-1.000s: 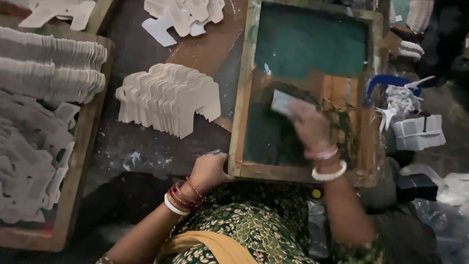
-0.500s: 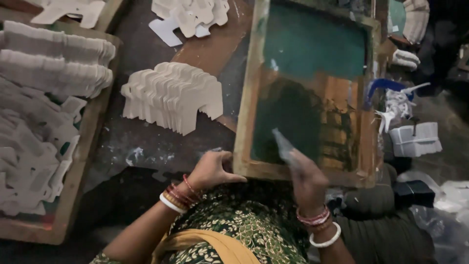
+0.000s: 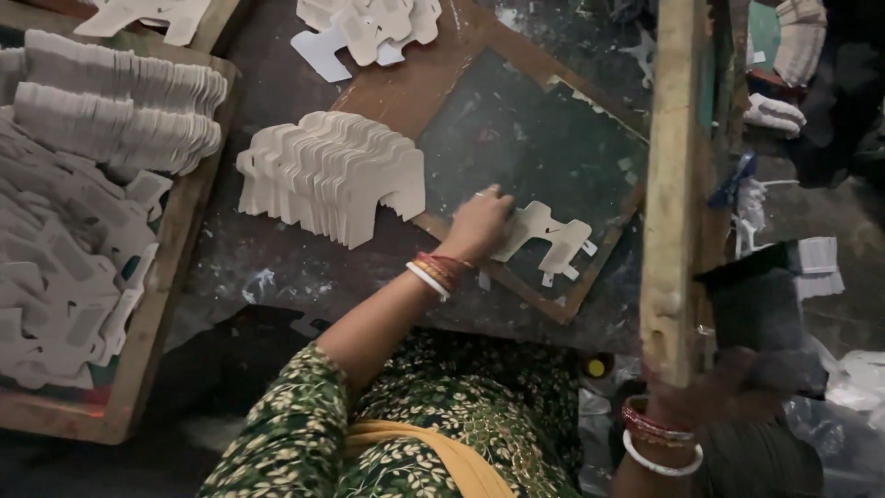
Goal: The person performs screen printing by placing white cut-out shapes onto a wooden frame with a mesh screen. They use a squeegee to spread a white substance over the shapes, then lift the frame to reveal the printed items and place them in a stack.
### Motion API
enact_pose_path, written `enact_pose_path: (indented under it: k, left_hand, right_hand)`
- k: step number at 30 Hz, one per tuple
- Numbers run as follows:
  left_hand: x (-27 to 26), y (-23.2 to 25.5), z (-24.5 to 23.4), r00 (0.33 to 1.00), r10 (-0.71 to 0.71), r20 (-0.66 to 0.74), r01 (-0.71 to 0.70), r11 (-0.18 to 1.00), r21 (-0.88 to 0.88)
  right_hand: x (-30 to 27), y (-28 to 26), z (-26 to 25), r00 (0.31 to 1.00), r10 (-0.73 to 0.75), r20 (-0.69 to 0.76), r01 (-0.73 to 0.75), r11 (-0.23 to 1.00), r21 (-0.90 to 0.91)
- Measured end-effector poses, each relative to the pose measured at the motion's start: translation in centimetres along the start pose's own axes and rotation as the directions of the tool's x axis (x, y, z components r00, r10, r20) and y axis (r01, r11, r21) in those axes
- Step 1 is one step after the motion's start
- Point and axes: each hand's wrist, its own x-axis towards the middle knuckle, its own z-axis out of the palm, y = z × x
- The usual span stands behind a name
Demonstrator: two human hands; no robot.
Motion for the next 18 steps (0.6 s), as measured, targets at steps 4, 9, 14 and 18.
enact_pose_path:
  k: [4, 9, 14, 18]
  left_hand:
    - [1.9, -3.2, -1.7, 0.99, -0.07, -0.126, 0.027, 0.949, -0.313]
    - [-3.0, -4.5, -13.1, 0.859, -0.257, -0.442, 0.163, 0.957, -0.239]
    - [-7.5, -8.3, -1.8, 0.953, 0.287, -0.099, -0.208, 0.854, 0.477]
    - [-6.8, -1.9, 3.6, 0.859, 0.511, 0.008, -0.511, 0.857, 0.063]
  right_hand:
    - [5.3, -22.8, 9.1, 0.998, -0.053, 0.038, 0.057, 0.993, -0.108]
    - [6.0, -35.2, 10.6, 0.986, -0.118, 0.116, 0.148, 0.946, -0.289]
    - [3.1, -29.2, 6.4, 0.966, -0.171, 0.193, 0.245, 0.845, -0.475]
    - [1.2, -21.4, 3.0, 0.948, -0.191, 0.256, 0.313, 0.706, -0.635]
